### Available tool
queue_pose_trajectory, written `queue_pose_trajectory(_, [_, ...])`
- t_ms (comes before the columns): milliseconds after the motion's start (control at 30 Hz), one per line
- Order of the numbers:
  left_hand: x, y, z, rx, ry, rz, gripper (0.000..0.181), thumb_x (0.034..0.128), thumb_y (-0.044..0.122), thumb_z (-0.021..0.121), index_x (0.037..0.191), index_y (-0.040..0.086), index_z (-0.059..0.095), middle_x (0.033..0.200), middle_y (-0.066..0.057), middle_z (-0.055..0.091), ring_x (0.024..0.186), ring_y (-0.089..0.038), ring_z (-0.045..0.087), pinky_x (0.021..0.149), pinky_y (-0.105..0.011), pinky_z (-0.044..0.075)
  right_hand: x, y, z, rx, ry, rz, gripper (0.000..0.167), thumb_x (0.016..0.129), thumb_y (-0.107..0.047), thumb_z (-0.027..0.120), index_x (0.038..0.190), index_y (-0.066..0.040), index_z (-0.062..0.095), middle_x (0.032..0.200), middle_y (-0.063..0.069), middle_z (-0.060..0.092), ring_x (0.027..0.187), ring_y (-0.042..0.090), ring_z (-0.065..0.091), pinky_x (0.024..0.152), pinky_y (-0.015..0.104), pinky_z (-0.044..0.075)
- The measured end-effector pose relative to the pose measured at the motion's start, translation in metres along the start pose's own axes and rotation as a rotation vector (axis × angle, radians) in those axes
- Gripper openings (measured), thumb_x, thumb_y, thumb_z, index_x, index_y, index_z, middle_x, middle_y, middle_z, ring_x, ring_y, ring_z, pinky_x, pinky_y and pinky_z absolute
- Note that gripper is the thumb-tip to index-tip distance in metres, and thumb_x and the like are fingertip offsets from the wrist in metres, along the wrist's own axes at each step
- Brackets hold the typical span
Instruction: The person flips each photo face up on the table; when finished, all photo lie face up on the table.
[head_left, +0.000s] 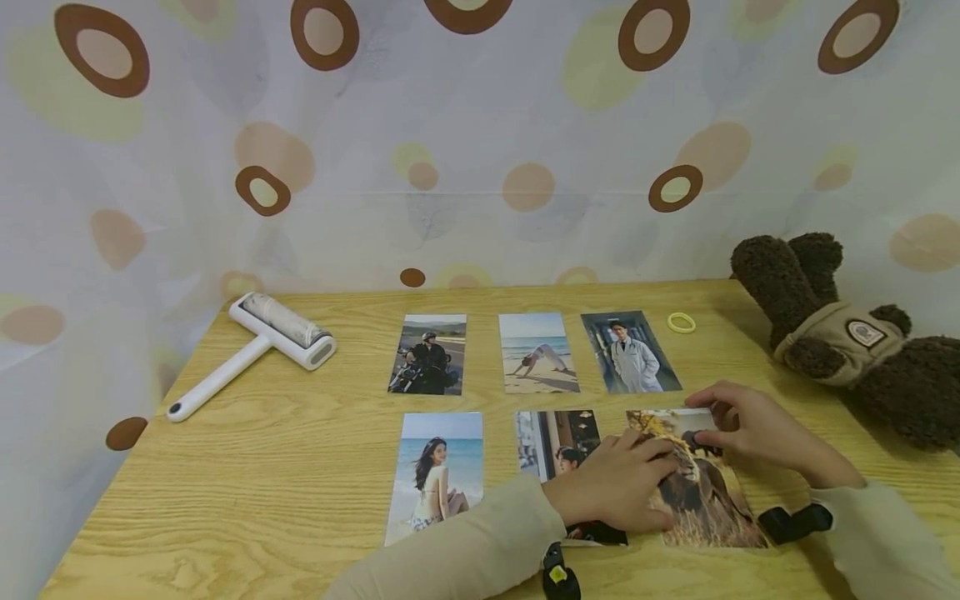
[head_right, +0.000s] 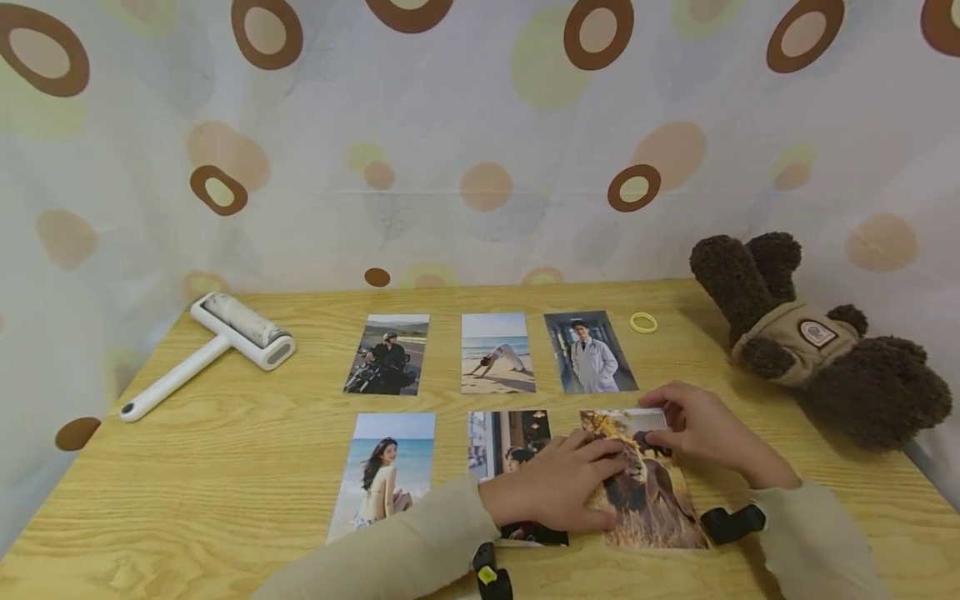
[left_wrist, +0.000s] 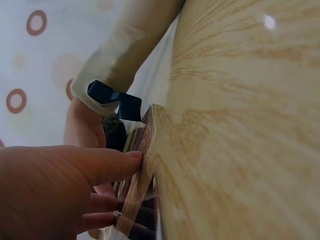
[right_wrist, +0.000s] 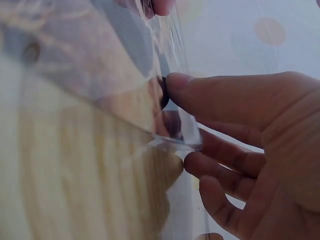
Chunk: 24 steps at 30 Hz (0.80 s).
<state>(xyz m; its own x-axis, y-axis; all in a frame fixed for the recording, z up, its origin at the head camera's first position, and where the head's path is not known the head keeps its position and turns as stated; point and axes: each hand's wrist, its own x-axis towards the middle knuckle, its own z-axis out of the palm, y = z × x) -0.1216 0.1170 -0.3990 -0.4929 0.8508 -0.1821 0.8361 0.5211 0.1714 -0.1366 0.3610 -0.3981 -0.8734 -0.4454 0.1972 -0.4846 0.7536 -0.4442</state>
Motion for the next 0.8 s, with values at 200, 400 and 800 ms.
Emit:
queue_pose_trajectory(200, [-0.001, 0.001, -0.001, 0.012, 0.005, -0.004, 0.063, 0.0914, 0.061, 0.05, 0.147, 0.035, 0.036, 0.155, 0.016, 0.025, 0.137, -0.008, 0.03, 0.105, -0.026, 0.035, 0.0, 0.0, 0.001, -0.026, 0.01, -0.004, 0.035, 0.074, -0.011, 0.082, 0.104, -0.008, 0.066, 0.095, 0.001, 0.059, 0.076, 0.001, 0.055, 0.059, 0.024, 0.047])
queue_pose_trajectory(400, [-0.004, 0.0, -0.001, -0.027, 0.019, -0.012, 0.06, 0.0914, 0.06, 0.051, 0.145, 0.035, 0.039, 0.157, 0.013, 0.022, 0.138, -0.008, 0.029, 0.106, -0.026, 0.035, 0.0, 0.0, 0.002, -0.021, 0.014, -0.03, 0.033, 0.076, -0.008, 0.08, 0.105, -0.006, 0.064, 0.097, 0.003, 0.061, 0.078, 0.001, 0.055, 0.06, 0.024, 0.048])
queue_pose_trajectory(800, [-0.01, -0.008, -0.009, -0.125, 0.092, -0.042, 0.059, 0.0924, 0.056, 0.052, 0.144, 0.029, 0.041, 0.161, 0.005, 0.012, 0.143, -0.014, 0.025, 0.108, -0.033, 0.038, 0.003, -0.006, 0.005, -0.016, 0.092, -0.048, 0.03, 0.086, -0.006, 0.07, 0.114, 0.0, 0.06, 0.101, 0.011, 0.055, 0.075, 0.001, 0.049, 0.056, 0.023, 0.044])
